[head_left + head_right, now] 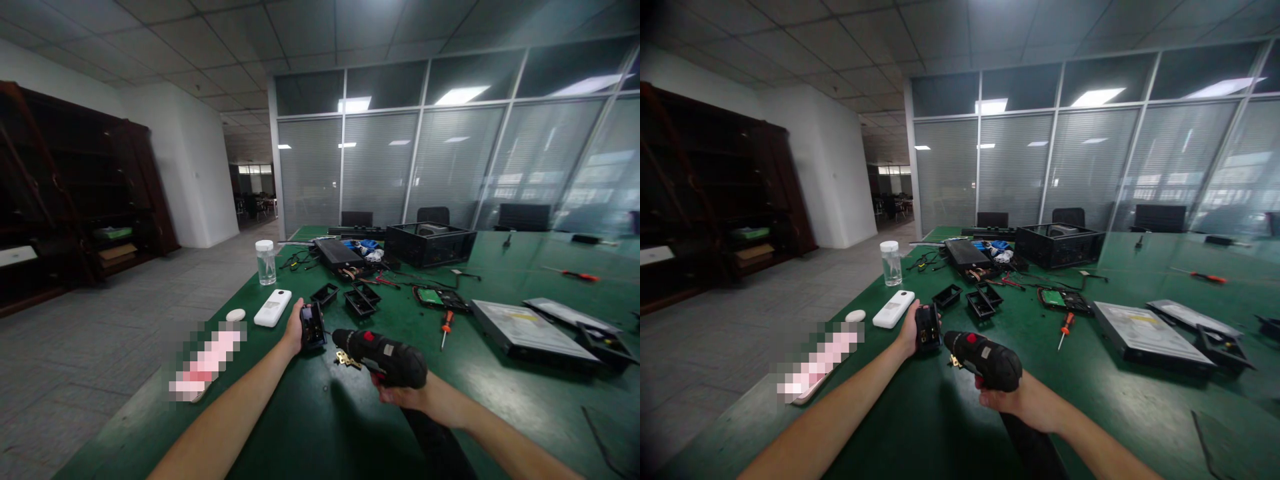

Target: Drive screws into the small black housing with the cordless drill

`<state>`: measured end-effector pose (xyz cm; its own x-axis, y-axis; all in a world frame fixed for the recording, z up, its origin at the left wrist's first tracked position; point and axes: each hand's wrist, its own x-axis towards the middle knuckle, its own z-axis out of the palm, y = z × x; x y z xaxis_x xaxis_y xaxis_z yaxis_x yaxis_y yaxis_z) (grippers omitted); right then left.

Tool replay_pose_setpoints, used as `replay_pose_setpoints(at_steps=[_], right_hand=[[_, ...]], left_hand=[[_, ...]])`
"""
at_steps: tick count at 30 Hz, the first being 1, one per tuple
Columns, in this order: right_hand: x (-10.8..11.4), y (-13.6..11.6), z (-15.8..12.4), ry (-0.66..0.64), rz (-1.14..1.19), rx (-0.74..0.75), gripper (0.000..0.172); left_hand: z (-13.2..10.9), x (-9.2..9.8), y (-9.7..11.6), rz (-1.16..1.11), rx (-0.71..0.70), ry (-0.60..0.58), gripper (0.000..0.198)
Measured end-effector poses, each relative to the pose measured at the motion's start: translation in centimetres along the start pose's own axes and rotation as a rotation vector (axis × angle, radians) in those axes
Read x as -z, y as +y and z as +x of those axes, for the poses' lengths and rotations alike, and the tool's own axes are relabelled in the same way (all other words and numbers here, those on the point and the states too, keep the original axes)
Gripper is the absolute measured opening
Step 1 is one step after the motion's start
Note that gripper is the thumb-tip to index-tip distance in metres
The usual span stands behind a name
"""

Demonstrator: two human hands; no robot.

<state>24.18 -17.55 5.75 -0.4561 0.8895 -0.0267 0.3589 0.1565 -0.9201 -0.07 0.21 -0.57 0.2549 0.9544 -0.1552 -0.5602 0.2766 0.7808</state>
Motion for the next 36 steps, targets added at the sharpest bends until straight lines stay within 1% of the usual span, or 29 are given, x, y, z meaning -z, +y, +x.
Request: replay_pose_setpoints(at_steps=[7,11,22,28,36], right_hand=[[-0.08,-0.38,0.03,0.004,0.024,-0.022,0.035],[-0.13,-0.47,-0.03,0.012,0.026,-0.023,0.033],[-0.03,0.24,0.07,0.002,0.041,-0.010,0.034],[-0.05,0.04,0.09,0.005,0.026,0.009,0.033],[0.01,0.36,0.06,0.005,0.042,0.003,0.034]], left_hand=[[-0.03,-0.05,0.09,-0.014,0.009,-0.012,0.043],[-0.01,-0.03,0.11,-0.028,0.012,-0.008,0.043],[0.21,0.21,-0.06,-0.028,0.011,-0.018,0.043],[0.29,0.29,-0.12,-0.031,0.021,-0.017,0.044],[0.10,0.14,-0.13,-0.028,-0.008,-0.020,0.043]])
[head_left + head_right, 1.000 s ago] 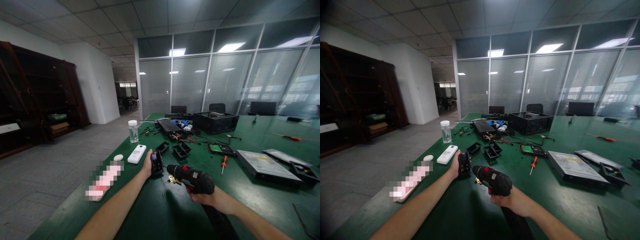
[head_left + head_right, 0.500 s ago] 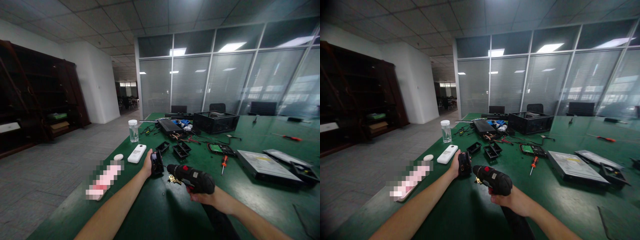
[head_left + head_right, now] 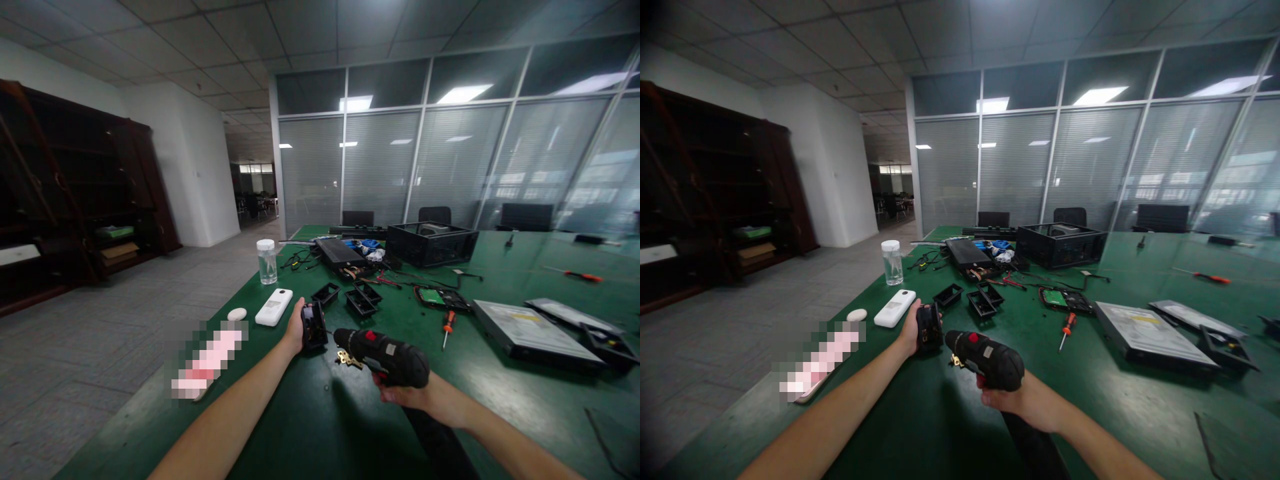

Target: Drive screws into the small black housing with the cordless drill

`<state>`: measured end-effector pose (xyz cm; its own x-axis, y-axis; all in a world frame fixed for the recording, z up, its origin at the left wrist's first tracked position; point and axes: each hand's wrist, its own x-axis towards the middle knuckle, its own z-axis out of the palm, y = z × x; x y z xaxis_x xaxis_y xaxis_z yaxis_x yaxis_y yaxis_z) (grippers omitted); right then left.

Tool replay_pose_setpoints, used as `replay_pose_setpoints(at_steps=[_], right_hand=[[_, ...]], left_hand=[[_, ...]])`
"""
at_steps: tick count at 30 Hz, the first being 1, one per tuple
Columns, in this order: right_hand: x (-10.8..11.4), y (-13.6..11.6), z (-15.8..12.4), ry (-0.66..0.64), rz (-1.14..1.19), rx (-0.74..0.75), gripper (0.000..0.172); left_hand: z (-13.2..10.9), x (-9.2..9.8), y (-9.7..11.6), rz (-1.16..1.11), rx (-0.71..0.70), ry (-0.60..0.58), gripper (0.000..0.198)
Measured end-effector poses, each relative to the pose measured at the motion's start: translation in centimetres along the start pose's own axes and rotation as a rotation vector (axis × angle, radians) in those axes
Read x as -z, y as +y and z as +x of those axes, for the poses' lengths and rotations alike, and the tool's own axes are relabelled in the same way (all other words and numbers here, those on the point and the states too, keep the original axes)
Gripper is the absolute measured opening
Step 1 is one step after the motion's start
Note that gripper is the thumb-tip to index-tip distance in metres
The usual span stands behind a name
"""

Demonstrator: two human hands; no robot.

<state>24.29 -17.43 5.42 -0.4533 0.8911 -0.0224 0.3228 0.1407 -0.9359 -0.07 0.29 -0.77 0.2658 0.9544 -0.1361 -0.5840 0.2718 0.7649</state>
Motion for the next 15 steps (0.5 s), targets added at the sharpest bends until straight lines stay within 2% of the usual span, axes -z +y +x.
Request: replay_pose_setpoints(at_steps=[15], right_hand=[[-0.08,-0.21,0.00,0.013,0.015,-0.019,0.034]], left_hand=[[-0.03,-0.10,0.11,0.009,0.005,0.012,0.042]])
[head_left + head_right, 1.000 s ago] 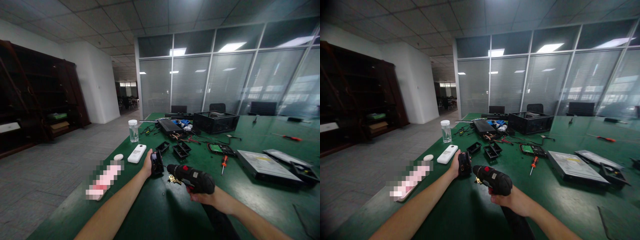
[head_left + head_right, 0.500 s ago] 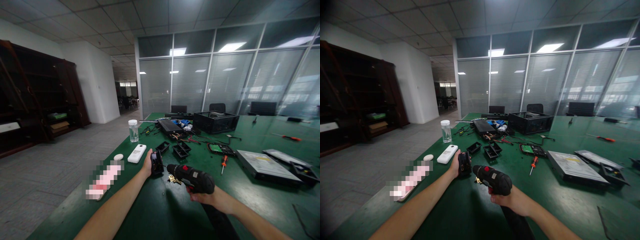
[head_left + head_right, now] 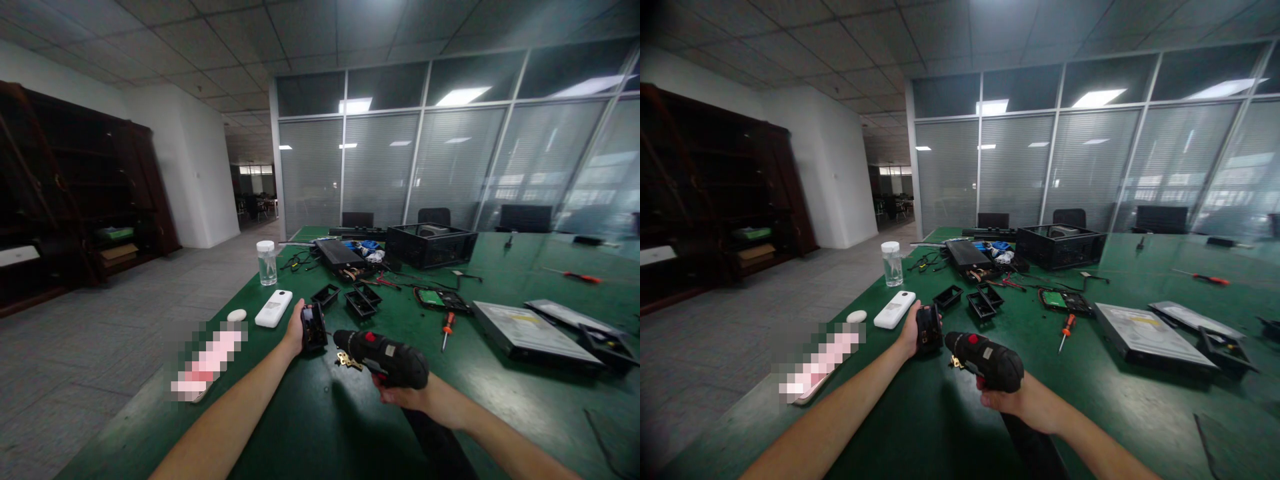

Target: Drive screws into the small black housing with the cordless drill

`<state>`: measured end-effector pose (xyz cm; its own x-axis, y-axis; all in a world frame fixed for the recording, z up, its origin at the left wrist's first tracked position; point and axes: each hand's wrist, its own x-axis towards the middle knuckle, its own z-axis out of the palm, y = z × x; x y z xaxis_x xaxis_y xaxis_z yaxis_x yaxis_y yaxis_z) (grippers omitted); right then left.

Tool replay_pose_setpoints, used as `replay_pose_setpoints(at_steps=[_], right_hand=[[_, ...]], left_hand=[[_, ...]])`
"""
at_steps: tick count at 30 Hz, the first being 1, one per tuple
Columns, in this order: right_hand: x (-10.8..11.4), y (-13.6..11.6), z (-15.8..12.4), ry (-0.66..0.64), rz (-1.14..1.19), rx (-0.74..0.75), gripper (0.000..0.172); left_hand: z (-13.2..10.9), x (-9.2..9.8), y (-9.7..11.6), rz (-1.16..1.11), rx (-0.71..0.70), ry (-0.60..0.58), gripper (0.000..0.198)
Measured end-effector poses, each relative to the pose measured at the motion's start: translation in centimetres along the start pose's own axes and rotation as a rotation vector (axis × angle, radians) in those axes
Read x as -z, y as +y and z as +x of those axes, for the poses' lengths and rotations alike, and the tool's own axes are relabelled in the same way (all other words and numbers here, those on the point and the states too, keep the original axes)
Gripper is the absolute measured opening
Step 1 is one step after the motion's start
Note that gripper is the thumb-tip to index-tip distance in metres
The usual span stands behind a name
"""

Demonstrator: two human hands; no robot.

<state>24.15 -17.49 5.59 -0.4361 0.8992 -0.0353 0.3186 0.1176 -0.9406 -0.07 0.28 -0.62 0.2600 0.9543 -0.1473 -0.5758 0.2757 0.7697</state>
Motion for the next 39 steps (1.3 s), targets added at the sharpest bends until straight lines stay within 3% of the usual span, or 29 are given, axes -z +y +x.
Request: replay_pose_setpoints(at_steps=[18,39], right_hand=[[-0.03,-0.22,0.00,-0.010,-0.069,0.032,0.026],[0.02,-0.07,0.03,0.007,-0.070,0.040,0.032]], left_hand=[[-0.37,-0.33,0.13,-0.006,0.006,0.024,0.045],[-0.41,-0.34,0.17,-0.011,0.023,0.009,0.047]])
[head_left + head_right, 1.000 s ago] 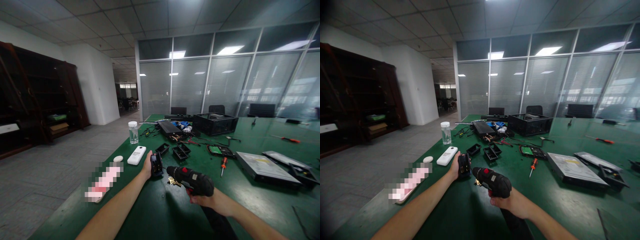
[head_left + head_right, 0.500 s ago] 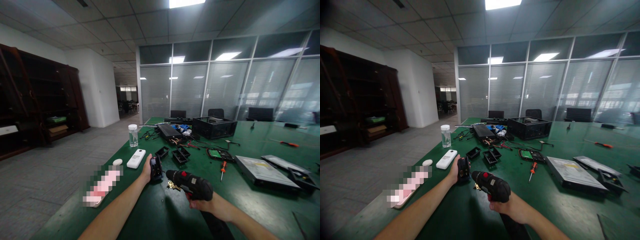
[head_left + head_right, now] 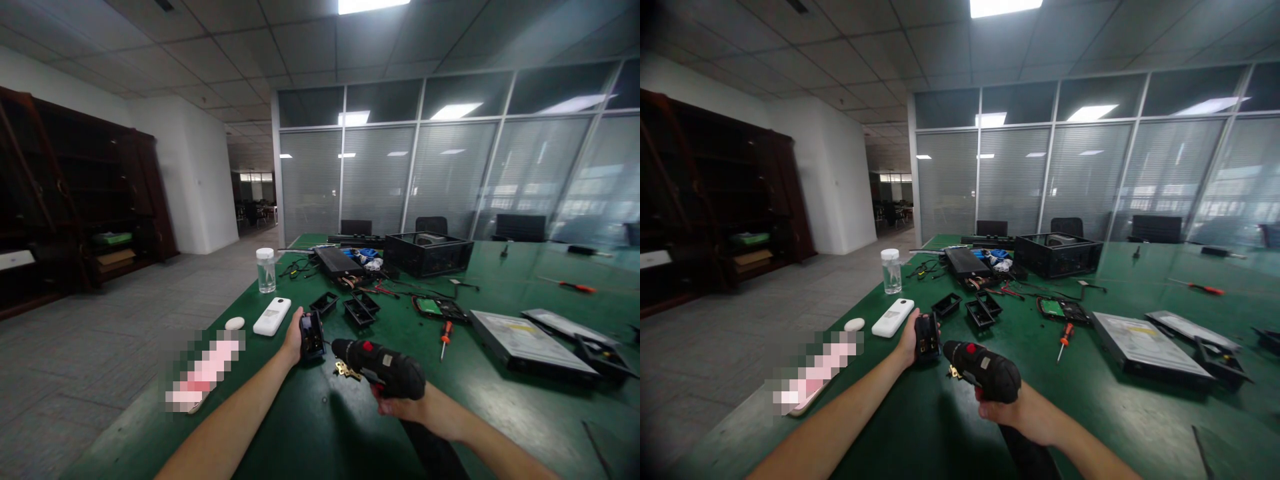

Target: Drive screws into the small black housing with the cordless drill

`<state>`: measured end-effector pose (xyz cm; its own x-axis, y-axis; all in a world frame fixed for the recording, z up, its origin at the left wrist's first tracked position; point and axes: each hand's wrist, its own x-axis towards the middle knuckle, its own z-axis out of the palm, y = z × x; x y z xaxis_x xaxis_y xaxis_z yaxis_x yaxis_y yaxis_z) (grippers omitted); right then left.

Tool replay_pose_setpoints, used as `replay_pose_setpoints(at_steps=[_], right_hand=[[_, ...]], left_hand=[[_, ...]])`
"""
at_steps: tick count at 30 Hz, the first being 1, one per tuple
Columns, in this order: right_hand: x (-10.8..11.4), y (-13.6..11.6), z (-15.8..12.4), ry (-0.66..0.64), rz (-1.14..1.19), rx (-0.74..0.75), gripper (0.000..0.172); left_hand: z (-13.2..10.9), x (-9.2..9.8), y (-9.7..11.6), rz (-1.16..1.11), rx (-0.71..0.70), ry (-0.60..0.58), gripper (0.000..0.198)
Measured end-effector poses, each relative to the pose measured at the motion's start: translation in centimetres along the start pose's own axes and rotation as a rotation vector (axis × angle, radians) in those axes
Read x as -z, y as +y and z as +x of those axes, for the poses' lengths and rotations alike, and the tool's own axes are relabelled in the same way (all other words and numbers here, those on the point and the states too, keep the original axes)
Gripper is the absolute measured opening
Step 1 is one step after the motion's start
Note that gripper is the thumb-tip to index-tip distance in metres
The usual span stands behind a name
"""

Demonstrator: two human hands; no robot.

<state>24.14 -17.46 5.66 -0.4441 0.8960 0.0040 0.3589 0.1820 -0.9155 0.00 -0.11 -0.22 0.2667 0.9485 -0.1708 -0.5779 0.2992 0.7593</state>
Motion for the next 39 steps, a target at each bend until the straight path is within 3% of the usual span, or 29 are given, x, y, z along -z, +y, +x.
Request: replay_pose_setpoints(at_steps=[39], right_hand=[[0.06,0.13,-0.02,-0.016,0.006,0.006,0.034]], left_hand=[[-0.14,-0.14,0.01,0.032,-0.034,0.004,0.046]])
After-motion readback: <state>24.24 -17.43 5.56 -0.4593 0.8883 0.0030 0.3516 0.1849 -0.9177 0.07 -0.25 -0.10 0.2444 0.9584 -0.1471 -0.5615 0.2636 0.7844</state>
